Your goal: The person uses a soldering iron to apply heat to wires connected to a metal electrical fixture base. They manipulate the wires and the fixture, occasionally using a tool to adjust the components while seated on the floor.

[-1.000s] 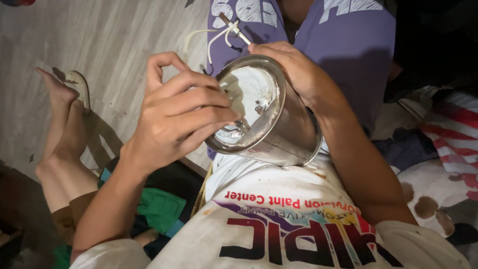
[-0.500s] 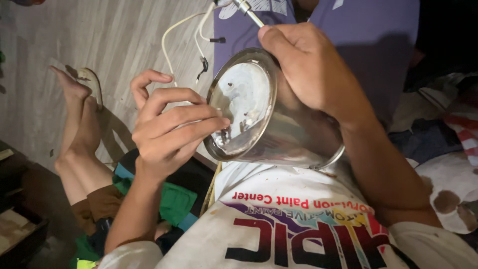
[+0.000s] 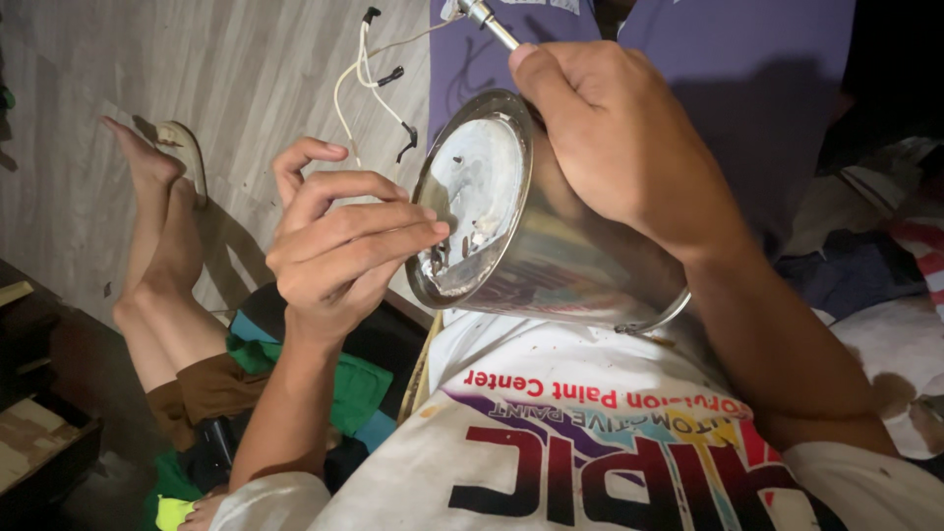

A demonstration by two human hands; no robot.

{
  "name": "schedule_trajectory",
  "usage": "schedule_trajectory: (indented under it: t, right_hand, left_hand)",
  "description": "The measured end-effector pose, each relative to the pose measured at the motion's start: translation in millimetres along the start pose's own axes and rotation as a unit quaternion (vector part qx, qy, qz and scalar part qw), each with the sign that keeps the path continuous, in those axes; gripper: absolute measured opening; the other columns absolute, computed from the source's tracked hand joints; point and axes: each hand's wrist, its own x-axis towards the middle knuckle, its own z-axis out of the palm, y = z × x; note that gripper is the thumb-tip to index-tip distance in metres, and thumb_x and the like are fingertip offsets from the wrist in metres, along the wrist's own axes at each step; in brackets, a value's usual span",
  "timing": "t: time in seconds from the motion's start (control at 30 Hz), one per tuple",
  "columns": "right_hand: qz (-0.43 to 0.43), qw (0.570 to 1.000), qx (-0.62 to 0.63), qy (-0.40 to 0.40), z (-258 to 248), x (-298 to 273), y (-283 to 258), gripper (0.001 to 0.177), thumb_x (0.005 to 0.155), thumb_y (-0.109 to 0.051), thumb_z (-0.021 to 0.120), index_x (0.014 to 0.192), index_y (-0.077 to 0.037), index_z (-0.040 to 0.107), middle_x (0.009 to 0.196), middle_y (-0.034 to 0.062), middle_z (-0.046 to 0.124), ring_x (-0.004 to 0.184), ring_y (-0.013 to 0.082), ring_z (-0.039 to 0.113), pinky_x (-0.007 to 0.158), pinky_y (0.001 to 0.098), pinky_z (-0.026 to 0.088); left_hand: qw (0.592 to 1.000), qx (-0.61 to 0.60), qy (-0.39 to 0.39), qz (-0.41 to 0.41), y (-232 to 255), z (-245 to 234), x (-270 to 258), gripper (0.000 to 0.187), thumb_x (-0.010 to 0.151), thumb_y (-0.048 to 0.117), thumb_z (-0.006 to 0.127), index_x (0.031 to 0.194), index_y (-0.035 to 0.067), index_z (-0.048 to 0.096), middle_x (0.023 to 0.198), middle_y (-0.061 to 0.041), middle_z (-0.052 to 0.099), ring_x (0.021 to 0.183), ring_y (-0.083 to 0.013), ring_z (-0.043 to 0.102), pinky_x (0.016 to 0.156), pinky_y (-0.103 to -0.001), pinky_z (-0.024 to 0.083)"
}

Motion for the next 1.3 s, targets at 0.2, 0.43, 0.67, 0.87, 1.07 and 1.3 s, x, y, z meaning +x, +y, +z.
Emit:
schedule_trajectory:
  t: [0.2,0.43,0.67,0.87,1.07,1.3]
  right_hand:
    - [-0.027,0.999,-0.029,0.016,2.0,2.8,2.4,0.047,0.111,-0.032,0.044,0.076,-0.004,0.058,0.044,0.0038,0.047,0.042,0.0121,0.050,0.047,0.0333,0.043]
    - [0.012,1.000,-0.014,-0.011,1.4,3.5,0.1,0.050,0.109,-0.034,0.041,0.071,-0.004,0.055,0.042,0.0063,0.049,0.039,0.0159,0.049,0.046,0.0359,0.043]
    - [-0.027,0.998,-0.057,-0.006,1.3,7.8,4.3,0.049,0.109,-0.033,0.040,0.076,-0.002,0.057,0.046,0.0107,0.051,0.043,0.0226,0.055,0.053,0.0387,0.046]
    - [-0.019,0.998,-0.065,-0.017,0.1,7.4,1.3,0.048,0.108,-0.033,0.040,0.077,-0.003,0.061,0.046,0.0109,0.053,0.045,0.0235,0.060,0.056,0.0385,0.049]
    - [-0.020,0.997,-0.075,-0.022,-0.3,10.1,0.6,0.050,0.108,-0.033,0.040,0.075,-0.002,0.060,0.047,0.0104,0.055,0.049,0.0242,0.063,0.060,0.0392,0.051]
    - [-0.009,0.996,-0.086,-0.020,-0.2,13.3,1.9,0.050,0.107,-0.035,0.040,0.076,-0.002,0.060,0.050,0.0133,0.055,0.049,0.0250,0.062,0.060,0.0416,0.051]
  left_hand:
    - [1.000,-0.012,-0.002,0.005,-0.1,1.3,0.7,0.008,0.086,0.010,0.085,0.091,0.015,0.082,0.091,0.003,0.075,0.092,-0.0173,0.068,0.103,-0.046,0.042]
    - [1.000,-0.010,-0.009,0.009,-0.2,3.8,0.2,0.008,0.086,0.010,0.086,0.091,0.014,0.081,0.089,0.002,0.075,0.088,-0.0164,0.069,0.101,-0.045,0.042]
    - [1.000,-0.007,-0.012,0.013,-1.0,4.8,-0.9,0.008,0.086,0.010,0.086,0.091,0.014,0.081,0.089,0.002,0.075,0.087,-0.0160,0.069,0.100,-0.044,0.041]
    - [1.000,-0.011,-0.021,0.008,0.3,3.7,-0.5,0.008,0.087,0.009,0.085,0.092,0.013,0.080,0.090,0.001,0.075,0.087,-0.0161,0.069,0.101,-0.044,0.042]
    - [0.999,0.000,-0.032,0.016,1.0,1.1,3.9,0.008,0.087,0.007,0.084,0.093,0.011,0.081,0.089,0.000,0.075,0.087,-0.0167,0.069,0.100,-0.044,0.043]
    - [0.999,0.008,-0.042,0.015,3.2,0.3,6.3,0.007,0.087,0.009,0.084,0.092,0.012,0.081,0.088,0.000,0.075,0.087,-0.0173,0.069,0.099,-0.044,0.043]
